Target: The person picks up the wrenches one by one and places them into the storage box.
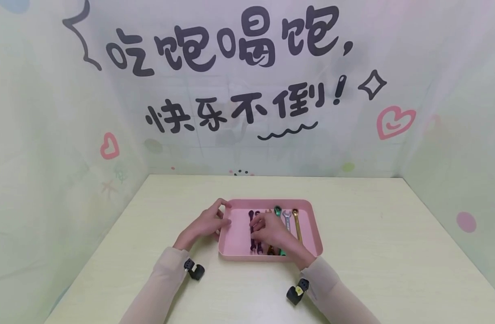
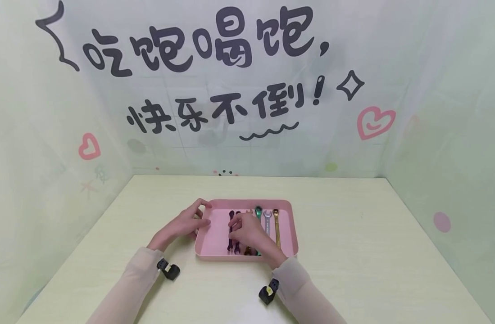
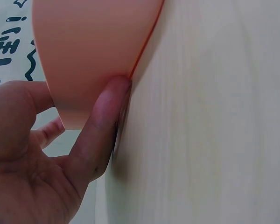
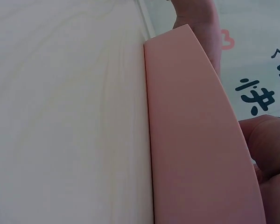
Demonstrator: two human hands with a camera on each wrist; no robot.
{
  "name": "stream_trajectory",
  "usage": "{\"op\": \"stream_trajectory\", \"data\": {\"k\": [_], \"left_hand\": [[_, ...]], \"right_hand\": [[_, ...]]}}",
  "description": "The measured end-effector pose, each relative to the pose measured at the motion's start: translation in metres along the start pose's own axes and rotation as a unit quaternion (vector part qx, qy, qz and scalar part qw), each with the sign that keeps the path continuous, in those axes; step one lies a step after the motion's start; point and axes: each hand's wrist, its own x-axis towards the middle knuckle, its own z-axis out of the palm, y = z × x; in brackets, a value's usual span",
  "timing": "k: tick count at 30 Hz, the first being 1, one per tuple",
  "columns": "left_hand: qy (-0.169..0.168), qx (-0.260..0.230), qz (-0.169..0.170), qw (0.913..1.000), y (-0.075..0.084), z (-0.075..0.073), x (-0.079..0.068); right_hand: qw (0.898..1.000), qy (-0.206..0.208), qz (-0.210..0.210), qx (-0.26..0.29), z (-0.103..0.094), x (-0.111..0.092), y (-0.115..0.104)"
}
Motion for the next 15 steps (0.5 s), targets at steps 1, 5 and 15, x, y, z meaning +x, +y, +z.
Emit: {"op": "stream_trajectory", "data": {"k": [1,5,15], "left_hand": [[0.000,0.000,-0.001,1.0000,-0.0005,0.0002,0.0002],[-0.002,-0.002,-0.003,1.0000,-0.0012,0.0010,0.0007],[-0.002,-0.002,-0.001,1.0000,0.0004,0.0003,-0.0004]], "right_hand": [[1.000,0.000,-0.002,-0.002,-0.0001,-0.0003,-0.0002],[1.000,-0.005,-0.008,0.001,0.0001,-0.0017,-0.0005],[1.000,-0.004,-0.017,-0.004,0.0008,-0.0020,-0.0012]]}}
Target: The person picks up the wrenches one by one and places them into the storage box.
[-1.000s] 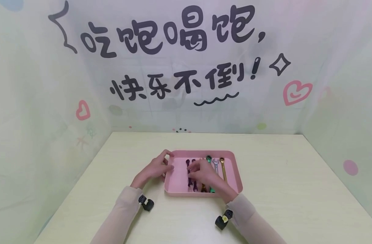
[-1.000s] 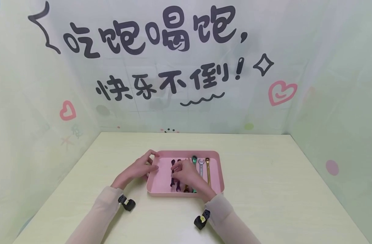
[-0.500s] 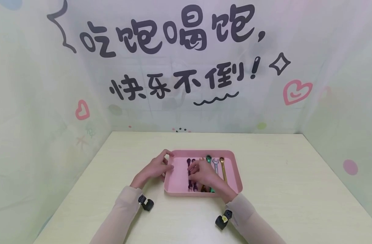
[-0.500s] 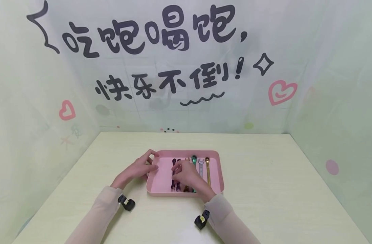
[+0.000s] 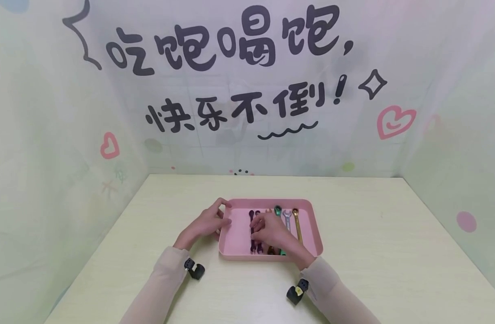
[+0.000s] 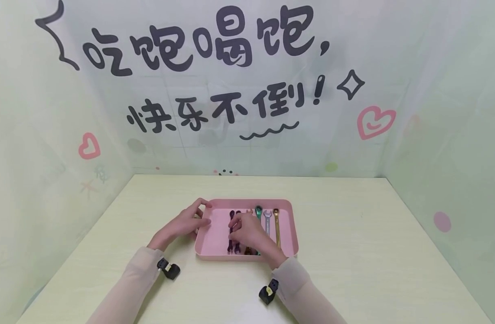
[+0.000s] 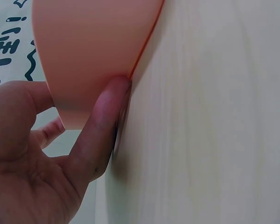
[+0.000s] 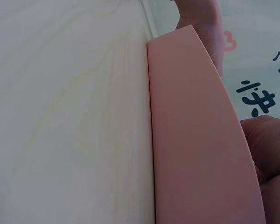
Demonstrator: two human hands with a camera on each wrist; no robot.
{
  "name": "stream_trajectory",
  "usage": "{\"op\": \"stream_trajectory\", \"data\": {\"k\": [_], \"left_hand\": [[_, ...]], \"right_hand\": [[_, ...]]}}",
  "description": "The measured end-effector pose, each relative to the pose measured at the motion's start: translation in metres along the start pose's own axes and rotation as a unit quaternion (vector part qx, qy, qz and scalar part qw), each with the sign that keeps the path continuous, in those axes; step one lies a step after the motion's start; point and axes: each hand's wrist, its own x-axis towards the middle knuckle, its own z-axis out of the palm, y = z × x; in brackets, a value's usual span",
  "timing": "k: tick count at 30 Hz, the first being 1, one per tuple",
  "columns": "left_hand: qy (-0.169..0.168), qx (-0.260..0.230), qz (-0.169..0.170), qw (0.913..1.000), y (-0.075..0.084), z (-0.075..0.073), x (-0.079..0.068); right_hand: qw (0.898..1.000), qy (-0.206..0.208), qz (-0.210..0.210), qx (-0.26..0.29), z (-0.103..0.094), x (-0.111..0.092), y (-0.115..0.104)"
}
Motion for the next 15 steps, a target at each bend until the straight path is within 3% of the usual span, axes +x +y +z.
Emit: {"op": "stream_trajectory", "data": {"k": [15], "left_hand": [[-0.001,-0.003,0.004,1.0000,-0.0006,-0.0002,-0.0003]], "right_hand": [[1.000,0.007,-0.010,-0.007,0.0004,-0.0018,-0.0021]]}}
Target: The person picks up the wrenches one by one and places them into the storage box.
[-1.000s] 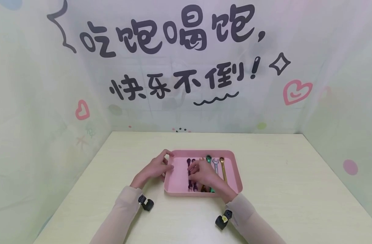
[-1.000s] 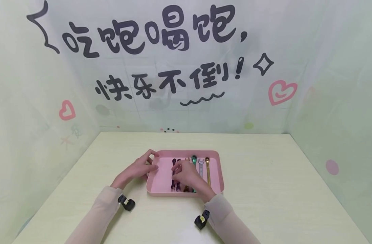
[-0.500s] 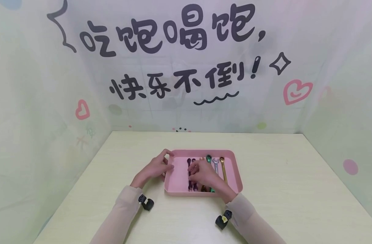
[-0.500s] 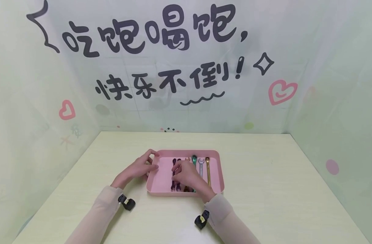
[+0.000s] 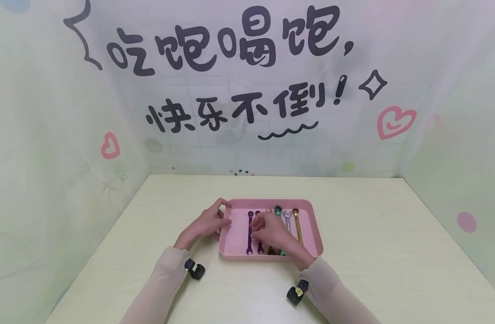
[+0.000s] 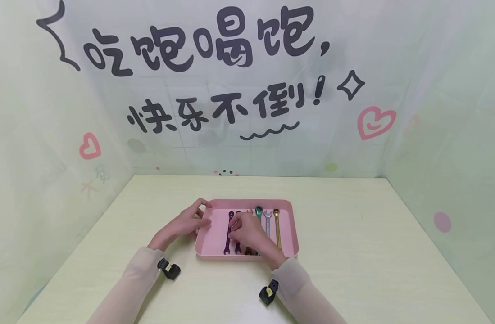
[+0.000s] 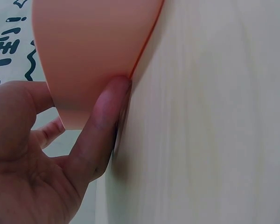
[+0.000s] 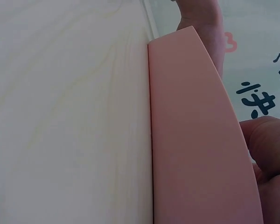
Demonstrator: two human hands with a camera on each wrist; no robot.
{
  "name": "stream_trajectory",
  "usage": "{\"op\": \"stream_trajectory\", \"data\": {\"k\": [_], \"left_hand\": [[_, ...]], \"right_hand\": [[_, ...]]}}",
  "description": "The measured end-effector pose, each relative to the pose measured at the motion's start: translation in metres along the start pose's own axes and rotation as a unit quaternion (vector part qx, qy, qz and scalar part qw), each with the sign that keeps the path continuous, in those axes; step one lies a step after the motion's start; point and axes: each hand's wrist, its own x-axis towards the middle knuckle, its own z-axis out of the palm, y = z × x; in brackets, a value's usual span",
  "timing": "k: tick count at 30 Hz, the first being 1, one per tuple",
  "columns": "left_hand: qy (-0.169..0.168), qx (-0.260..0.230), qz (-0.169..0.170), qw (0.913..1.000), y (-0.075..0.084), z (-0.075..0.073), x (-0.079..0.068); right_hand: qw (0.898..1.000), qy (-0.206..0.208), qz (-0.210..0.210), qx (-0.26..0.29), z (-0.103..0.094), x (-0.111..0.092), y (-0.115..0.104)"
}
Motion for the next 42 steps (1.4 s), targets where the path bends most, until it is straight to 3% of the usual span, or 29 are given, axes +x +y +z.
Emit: {"op": "stream_trajectory", "data": {"k": [9,16,22,31,37,42], "left_hand": [[0.005,0.001,0.000,1.0000,0.000,0.001,-0.001],[0.003,0.003,-0.002,1.0000,-0.001,0.000,-0.003],[-0.001,-0.001,0.008,1.0000,-0.001,-0.001,-0.002],[0.002,-0.003,0.006,1.0000,0.002,-0.002,-0.003],[-0.001,-0.005,0.006,1.0000,0.003,-0.001,-0.002],[-0.002,-0.007,0.004,1.0000,0.001,-0.001,-0.003]], "right_hand": [[1.000,-0.003,0.001,0.024,-0.021,-0.004,-0.003],[0.999,0.023,0.013,0.028,-0.049,-0.006,-0.003],[0.998,0.047,-0.002,0.041,-0.082,-0.006,0.002],[0.995,0.089,0.011,0.054,-0.129,-0.009,0.023],[0.994,0.089,0.038,0.048,-0.153,-0.021,0.041],[0.992,0.102,0.029,0.073,-0.172,-0.030,0.050]]}}
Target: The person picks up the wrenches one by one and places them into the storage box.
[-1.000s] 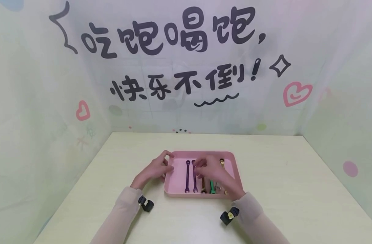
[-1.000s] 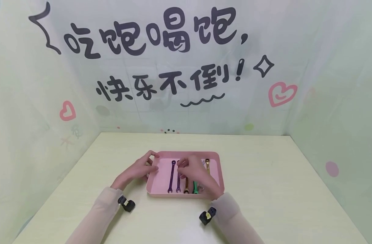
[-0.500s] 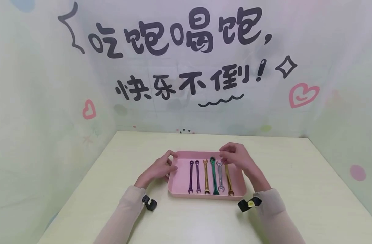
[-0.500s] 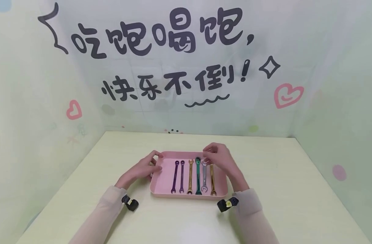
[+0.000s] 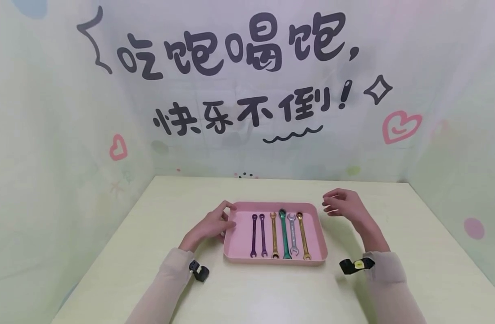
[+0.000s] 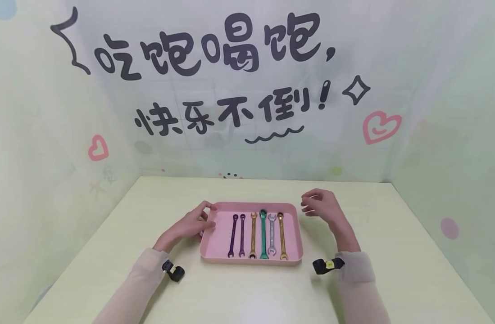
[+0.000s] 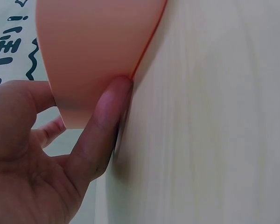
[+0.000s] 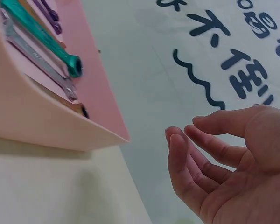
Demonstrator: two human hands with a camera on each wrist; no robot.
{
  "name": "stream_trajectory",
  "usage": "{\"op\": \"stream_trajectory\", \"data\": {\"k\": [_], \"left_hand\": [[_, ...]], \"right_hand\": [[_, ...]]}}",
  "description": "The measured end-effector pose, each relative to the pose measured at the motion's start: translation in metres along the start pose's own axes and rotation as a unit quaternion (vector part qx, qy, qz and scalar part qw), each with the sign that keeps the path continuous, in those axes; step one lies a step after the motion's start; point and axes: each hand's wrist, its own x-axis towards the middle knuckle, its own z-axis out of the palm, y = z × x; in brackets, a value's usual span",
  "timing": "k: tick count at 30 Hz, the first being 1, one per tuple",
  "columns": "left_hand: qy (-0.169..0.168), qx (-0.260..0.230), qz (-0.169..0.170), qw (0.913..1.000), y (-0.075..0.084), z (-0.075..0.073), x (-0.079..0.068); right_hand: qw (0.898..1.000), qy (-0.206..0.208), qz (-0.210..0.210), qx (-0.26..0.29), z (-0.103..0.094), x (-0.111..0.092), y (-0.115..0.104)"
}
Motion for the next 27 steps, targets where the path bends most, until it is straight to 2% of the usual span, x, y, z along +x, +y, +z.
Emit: {"op": "stream_trajectory", "data": {"k": [6,12,19,23,27], "left_hand": [[0.004,0.004,0.003,1.0000,-0.003,0.000,-0.001],[0.008,0.006,-0.003,0.9999,-0.003,-0.001,-0.002],[-0.006,0.008,0.002,0.9999,-0.004,-0.004,-0.005],[-0.027,0.008,0.004,0.9996,-0.002,-0.012,-0.008],[-0.036,-0.001,-0.003,0.9994,-0.001,-0.020,-0.009]], "right_hand": [[1.000,0.009,-0.003,0.006,-0.019,-0.004,0.001],[0.999,0.023,-0.007,0.021,-0.026,-0.008,-0.003],[0.999,0.043,-0.017,0.025,-0.026,-0.012,-0.008],[0.998,0.049,-0.031,0.029,-0.022,-0.012,-0.014],[0.994,0.079,-0.056,0.046,-0.018,-0.011,-0.021]]}}
